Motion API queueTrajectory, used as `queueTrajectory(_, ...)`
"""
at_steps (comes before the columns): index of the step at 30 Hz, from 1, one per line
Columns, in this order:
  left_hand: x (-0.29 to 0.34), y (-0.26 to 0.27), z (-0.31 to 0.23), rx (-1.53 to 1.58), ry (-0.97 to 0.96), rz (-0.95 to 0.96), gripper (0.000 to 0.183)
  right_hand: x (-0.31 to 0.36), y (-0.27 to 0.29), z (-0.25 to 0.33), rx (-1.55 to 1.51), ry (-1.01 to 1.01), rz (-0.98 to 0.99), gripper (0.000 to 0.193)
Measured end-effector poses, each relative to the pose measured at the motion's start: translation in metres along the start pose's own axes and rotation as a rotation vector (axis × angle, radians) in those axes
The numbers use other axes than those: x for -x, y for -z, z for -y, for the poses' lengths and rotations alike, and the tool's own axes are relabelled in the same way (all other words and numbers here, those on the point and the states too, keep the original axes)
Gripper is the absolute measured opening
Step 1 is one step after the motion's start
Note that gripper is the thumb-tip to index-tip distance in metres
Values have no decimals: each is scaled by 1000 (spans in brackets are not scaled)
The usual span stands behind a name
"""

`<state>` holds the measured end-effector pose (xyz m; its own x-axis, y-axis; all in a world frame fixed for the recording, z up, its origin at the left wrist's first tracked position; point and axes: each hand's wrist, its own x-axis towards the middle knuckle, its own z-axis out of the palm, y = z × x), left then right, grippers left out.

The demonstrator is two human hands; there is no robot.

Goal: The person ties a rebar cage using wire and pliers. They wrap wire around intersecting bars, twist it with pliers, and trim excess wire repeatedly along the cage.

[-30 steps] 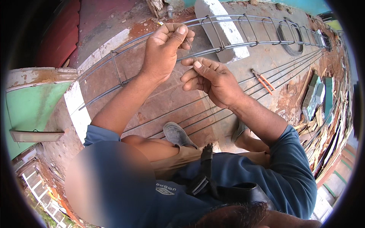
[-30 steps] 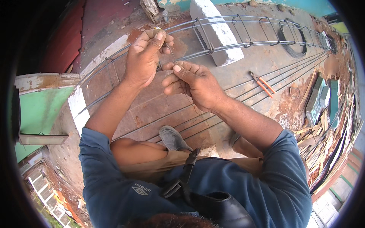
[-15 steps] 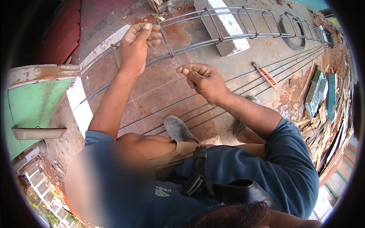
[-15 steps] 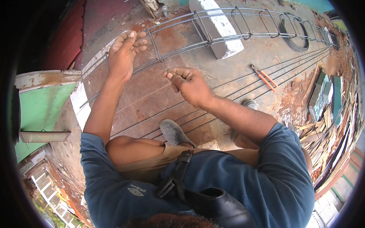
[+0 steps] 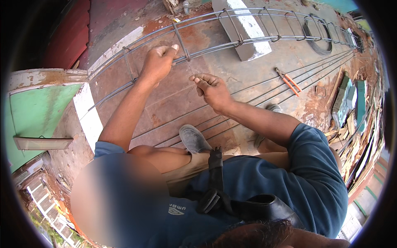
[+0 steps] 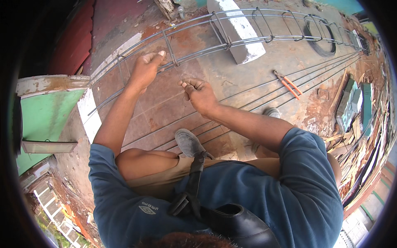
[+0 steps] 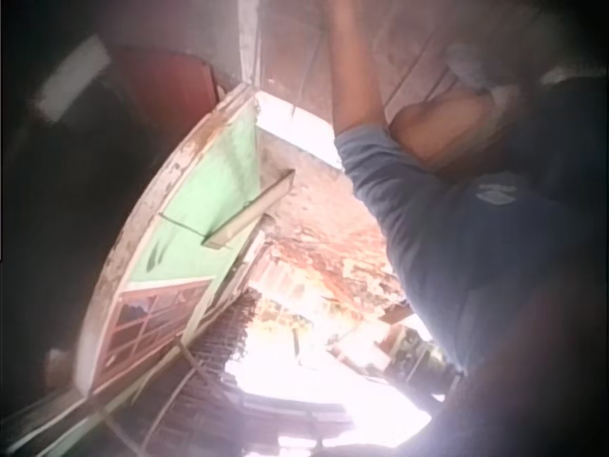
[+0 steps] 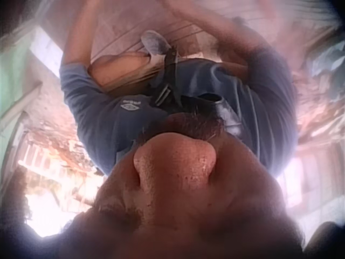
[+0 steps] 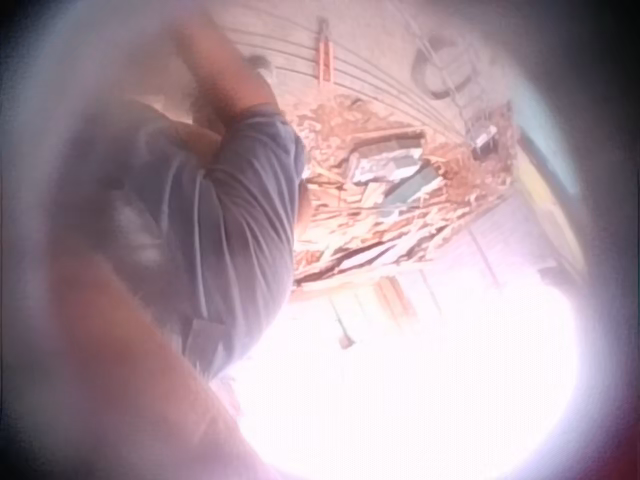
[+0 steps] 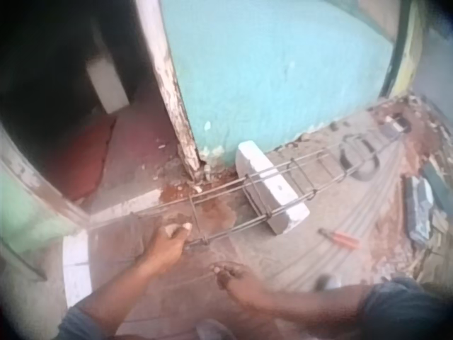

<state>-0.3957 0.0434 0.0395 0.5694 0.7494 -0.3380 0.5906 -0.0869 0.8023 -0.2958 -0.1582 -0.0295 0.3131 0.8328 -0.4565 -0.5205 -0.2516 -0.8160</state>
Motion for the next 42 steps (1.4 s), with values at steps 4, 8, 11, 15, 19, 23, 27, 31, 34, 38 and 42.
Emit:
queueTrajectory(4, 2, -9, 5, 147, -70, 19, 34, 0, -3, 3, -42, 3, 28, 23)
queueTrajectory(8, 2, -16, 6, 154, -97, -12, 28, -5, -6, -1, 14, 7, -16, 23)
queueTrajectory(11, 4, -19, 7, 132, -108, -52, 27, -9, -9, 5, 23, 0, -17, 24)
queueTrajectory(15, 4, -23, 9, 69, -206, -101, 26, -10, -8, 8, 109, 80, -21, 28)
queueTrajectory(19, 7, -26, 4, -43, -260, -139, 24, -5, -10, 13, 280, 217, -48, 30)
queueTrajectory(23, 12, -27, -3, -86, -283, -147, 22, -11, -5, 31, 527, 479, -40, 29)
queueTrajectory(27, 12, -29, 3, -105, -357, -175, 20, -19, 4, 74, 760, 377, 23, 26)
queueTrajectory(31, 12, -32, 3, -106, -389, -207, 18, -46, 15, 111, 1043, 430, 30, 23)
queueTrajectory(34, 6, -35, 12, -84, -408, -220, 16, -72, 17, 129, 1331, 417, 29, 23)
queueTrajectory(38, 11, -36, 11, -26, -343, -199, 17, -99, 0, 154, 1583, 265, 125, 26)
queueTrajectory(42, 18, -35, 9, -233, -553, -218, 20, -129, 2, 146, 1748, 321, 188, 23)
